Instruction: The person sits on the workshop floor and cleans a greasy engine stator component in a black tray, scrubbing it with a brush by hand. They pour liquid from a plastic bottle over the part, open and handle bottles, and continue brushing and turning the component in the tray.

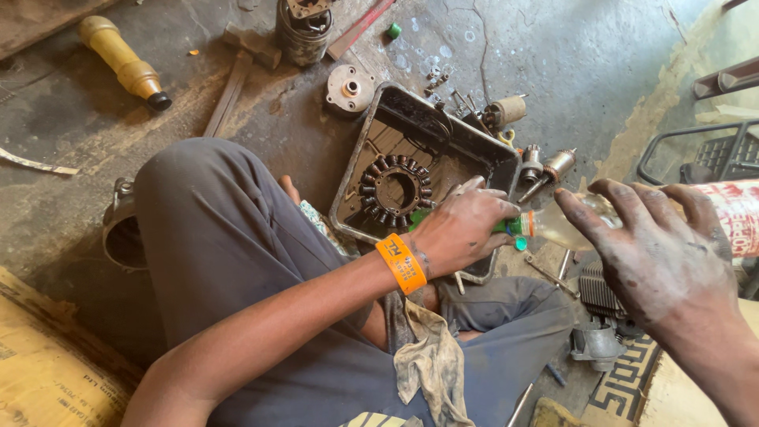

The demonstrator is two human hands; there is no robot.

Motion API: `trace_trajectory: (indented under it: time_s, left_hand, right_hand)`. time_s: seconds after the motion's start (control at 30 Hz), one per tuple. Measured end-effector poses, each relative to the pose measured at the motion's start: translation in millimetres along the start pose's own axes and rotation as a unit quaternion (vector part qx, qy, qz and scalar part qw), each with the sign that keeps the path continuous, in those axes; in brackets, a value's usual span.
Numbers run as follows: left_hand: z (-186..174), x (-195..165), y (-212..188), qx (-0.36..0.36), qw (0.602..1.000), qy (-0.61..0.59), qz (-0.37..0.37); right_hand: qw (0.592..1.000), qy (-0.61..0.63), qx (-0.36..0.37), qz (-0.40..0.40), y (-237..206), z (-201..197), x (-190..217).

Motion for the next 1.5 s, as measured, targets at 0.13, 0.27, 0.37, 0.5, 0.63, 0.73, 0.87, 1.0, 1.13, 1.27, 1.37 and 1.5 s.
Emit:
trace_trajectory:
  time_s: [0.13,0.27,0.37,0.5,0.63,0.73,0.87,1.0,1.13,1.27,1.37,1.5]
  left_hand:
    - [-2,-3,0,-0.019,1.000,0.000,0.025]
    - [0,1,0,0.017,1.000,-0.004,-0.012]
    - [1,3,1,0.036,0.997,-0.031,-0.053]
    - [-7,-4,9,0.000,0.998,-0.056,-0.031]
    - [-17,-6,13,-0.009,0.992,-0.129,-0.010]
    - [-21,-6,11,-0.014,0.986,-0.163,0.007]
    - [-20,-2,8,0.006,0.989,-0.150,-0.014]
    - [-24,-2,6,0.027,0.990,-0.140,-0.019]
    - [-29,-1,1,0.051,0.982,-0.180,-0.038]
    - [-29,-2,-2,0.062,0.979,-0.189,-0.050]
    - [-29,-4,-1,0.080,0.980,-0.171,-0.057]
    - [-33,-7,2,0.071,0.978,-0.186,-0.056]
  right_hand:
    - [1.000,-0.024,0.000,0.004,-1,-8,3]
    - [1.000,-0.019,0.002,0.005,-4,-1,2]
    - [0.996,0.081,0.000,0.044,-4,16,-6]
    - [0.896,0.413,-0.046,0.157,-4,47,-23]
    - [0.738,0.624,-0.054,0.252,7,90,12]
    - [0.677,0.699,-0.069,0.219,12,107,40]
    - [0.662,0.721,-0.070,0.193,17,113,56]
    - [0.609,0.776,-0.043,0.160,18,114,61]
    - [0.508,0.852,-0.060,0.114,8,138,65]
    - [0.557,0.784,0.023,0.272,-17,223,69]
    - [0.721,0.580,0.210,0.315,-25,298,96]
    - [0.711,0.596,0.245,0.283,-30,358,157]
Point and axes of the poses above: each hand's wrist, its own y-axis towards the middle knuckle, its own z-axis out of the palm, x = y × z, the point moved 5 cm from there along y, towards the middle knuckle, and after that the axes turned 5 degrees about -y, right-handed, at the moved point
